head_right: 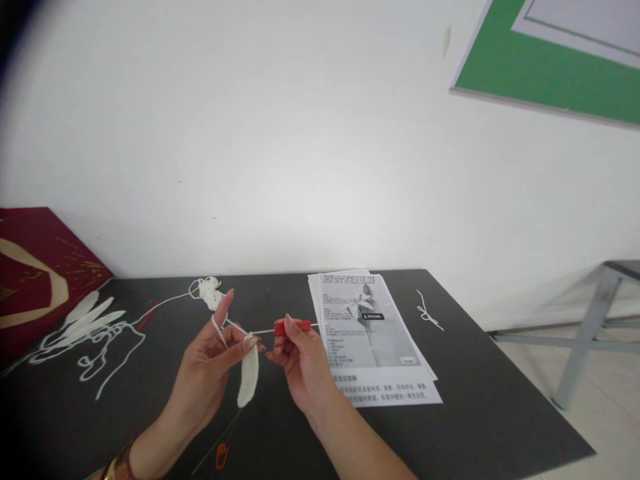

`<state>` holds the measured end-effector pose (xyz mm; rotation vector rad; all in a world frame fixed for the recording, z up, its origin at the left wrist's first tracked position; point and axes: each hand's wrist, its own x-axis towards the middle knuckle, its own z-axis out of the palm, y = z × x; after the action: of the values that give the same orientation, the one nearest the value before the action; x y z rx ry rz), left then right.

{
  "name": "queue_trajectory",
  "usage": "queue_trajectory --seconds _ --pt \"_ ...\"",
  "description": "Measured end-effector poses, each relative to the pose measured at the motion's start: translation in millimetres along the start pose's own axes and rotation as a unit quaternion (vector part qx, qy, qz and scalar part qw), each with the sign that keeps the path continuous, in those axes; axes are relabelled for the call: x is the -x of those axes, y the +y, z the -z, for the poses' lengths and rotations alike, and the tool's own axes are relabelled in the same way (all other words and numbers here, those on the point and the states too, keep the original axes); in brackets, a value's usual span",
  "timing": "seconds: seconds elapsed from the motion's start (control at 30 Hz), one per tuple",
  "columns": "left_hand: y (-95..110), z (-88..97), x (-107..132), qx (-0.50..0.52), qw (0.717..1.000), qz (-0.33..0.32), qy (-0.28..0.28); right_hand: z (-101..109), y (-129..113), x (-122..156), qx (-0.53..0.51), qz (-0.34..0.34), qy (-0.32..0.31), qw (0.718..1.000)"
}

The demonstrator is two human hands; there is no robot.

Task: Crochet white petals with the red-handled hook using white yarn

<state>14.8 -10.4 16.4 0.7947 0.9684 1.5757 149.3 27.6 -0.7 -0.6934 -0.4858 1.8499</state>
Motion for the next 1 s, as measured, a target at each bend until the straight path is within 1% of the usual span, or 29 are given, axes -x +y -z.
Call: queue_trajectory --seconds 0.07,0.27,0.43,0.57,0.67,0.77,0.9,1.0 --pt "-1 -0.2 1 0.006 1.000 -0.004 -0.007 0 1 1 -0.015 -0.011 -0.006 1.000" --pt "-3 0.2 2 0.002 0.999 -0.003 -0.032 0 0 2 -0.027 0.004 -0.004 1.000" --pt "-2 0.6 2 0.007 0.999 0.005 -0.035 -1 -1 4 -0.028 -0.004 -0.007 1.000" --pt "-1 -0.2 4 0.003 0.999 0.007 -0.033 -2 -4 4 -0.019 0.009 -0.017 1.000" --pt "0 -1.3 6 0.006 0.999 0.010 -0.040 -1 -7 4 0.017 0.049 -0.029 0.998" --pt "0 -1.9 6 0.000 0.999 0.007 -0.045 0 -12 4 0.074 0.114 -0.048 0.990" --pt "-1 -1.0 6 -0.019 0.999 -0.007 -0.041 1 -18 6 0.129 0.194 -0.076 0.969" --pt "-2 -0.3 6 -0.026 0.999 -0.019 -0.032 3 -20 9 0.167 0.252 -0.096 0.948"
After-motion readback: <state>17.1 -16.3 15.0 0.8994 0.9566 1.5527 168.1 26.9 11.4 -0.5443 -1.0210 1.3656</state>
